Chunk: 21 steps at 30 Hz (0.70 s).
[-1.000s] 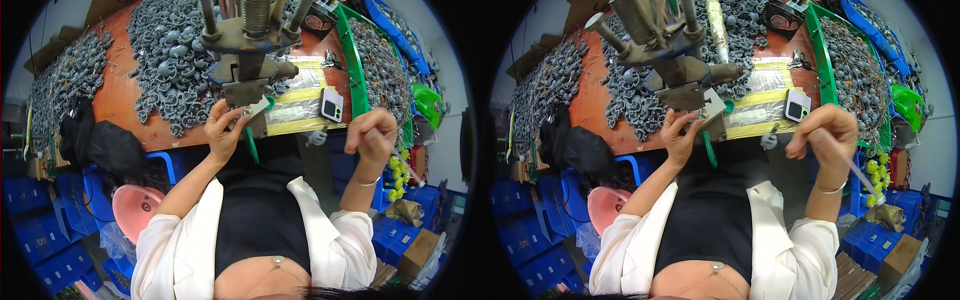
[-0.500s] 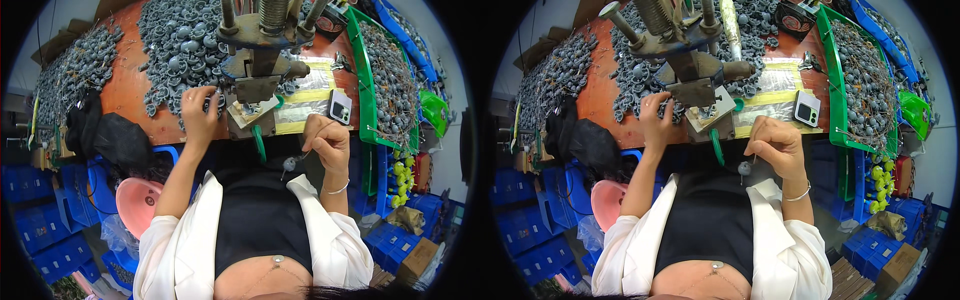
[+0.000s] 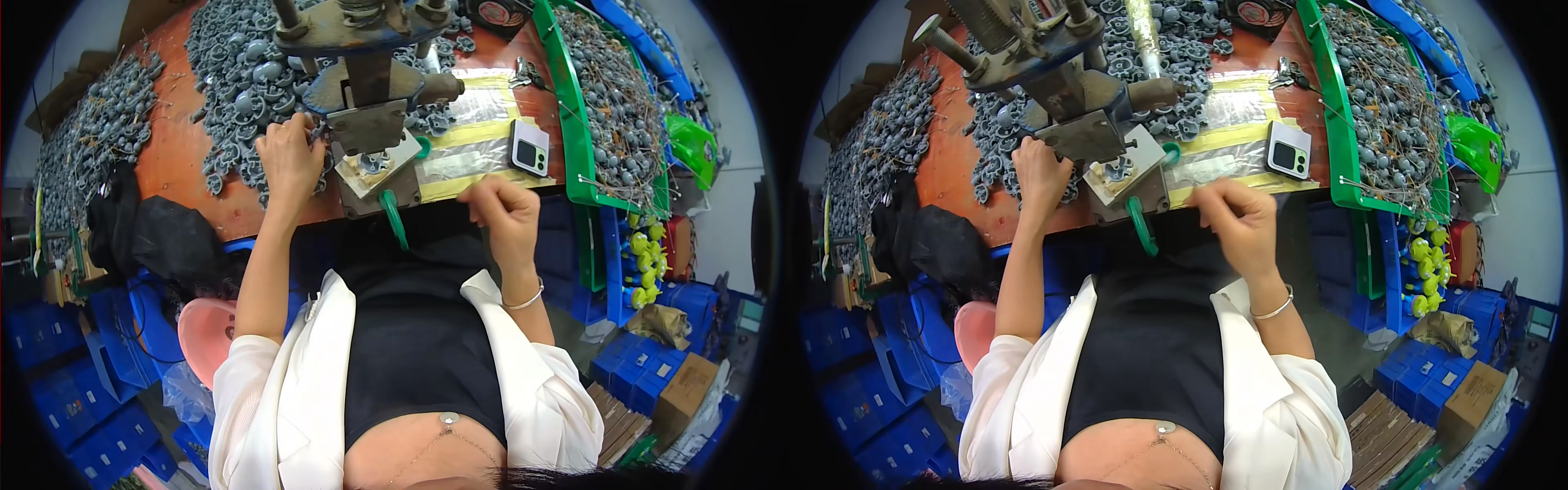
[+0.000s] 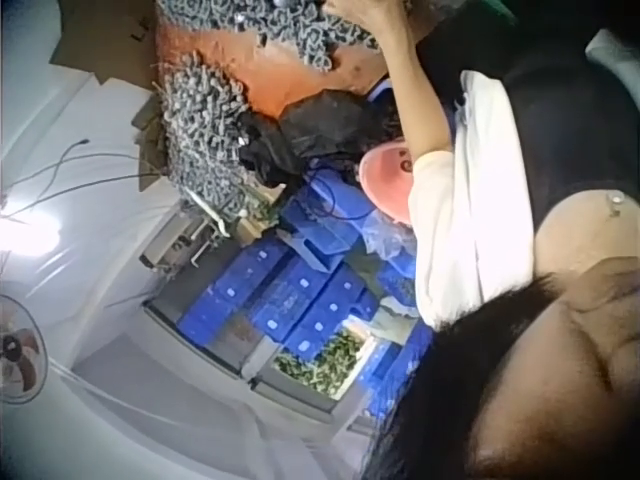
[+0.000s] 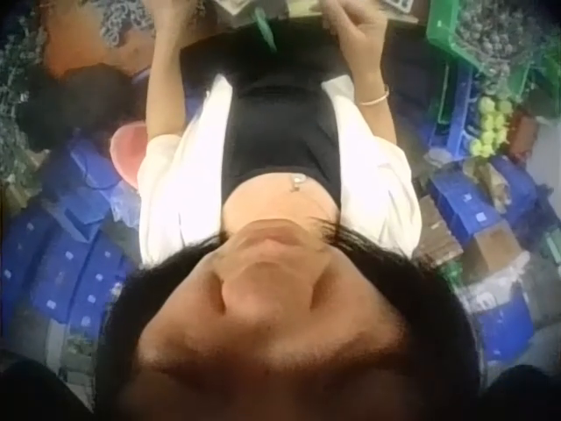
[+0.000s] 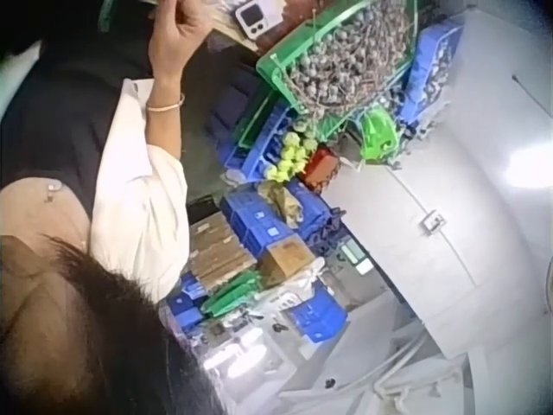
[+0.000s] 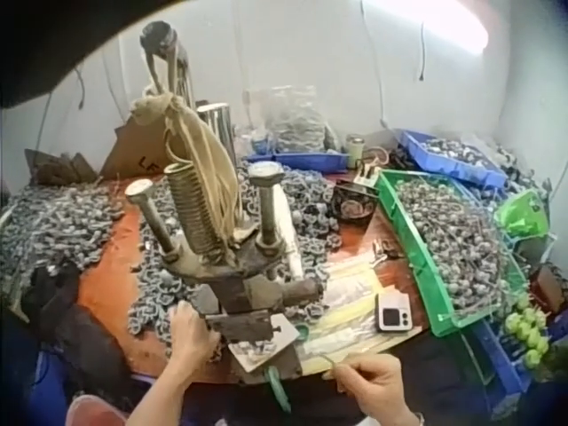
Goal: Assemble small plastic components at a factory workbench using a manual press tool.
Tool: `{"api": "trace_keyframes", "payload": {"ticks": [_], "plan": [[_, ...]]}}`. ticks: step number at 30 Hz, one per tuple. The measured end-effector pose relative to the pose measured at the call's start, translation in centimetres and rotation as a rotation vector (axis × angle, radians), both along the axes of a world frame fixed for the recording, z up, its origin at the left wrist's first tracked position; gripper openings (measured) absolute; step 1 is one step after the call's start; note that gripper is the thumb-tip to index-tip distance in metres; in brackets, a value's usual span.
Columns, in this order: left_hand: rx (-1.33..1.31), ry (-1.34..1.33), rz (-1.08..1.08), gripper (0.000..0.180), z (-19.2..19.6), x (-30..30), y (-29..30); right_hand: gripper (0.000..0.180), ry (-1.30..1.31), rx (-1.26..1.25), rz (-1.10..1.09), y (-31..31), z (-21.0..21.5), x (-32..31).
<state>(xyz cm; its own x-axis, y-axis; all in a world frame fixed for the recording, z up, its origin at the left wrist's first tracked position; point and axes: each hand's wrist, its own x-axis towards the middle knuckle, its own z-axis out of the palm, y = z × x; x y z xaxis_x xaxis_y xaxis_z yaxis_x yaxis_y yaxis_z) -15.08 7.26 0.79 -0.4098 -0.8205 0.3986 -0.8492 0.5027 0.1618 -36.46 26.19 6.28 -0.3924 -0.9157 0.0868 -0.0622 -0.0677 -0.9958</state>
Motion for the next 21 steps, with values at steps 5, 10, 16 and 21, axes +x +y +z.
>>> {"api": "trace_keyframes", "payload": {"ticks": [5,10,16,21], "plan": [[0.058,0.498,-0.142,0.022,1.2,0.9,3.0,0.005,0.427,-0.119,0.186,-1.5,-1.5,2.8],[0.554,1.130,-0.205,0.020,0.1,1.3,7.5,0.005,0.533,-0.161,0.168,-2.9,-2.6,4.8],[0.317,0.838,-0.277,0.023,1.9,0.7,8.8,0.016,0.668,-0.147,0.081,-3.4,-2.4,5.3],[0.163,0.684,-0.369,0.025,1.8,0.6,8.4,0.016,0.762,-0.167,0.123,-3.2,-2.3,4.9]]}}
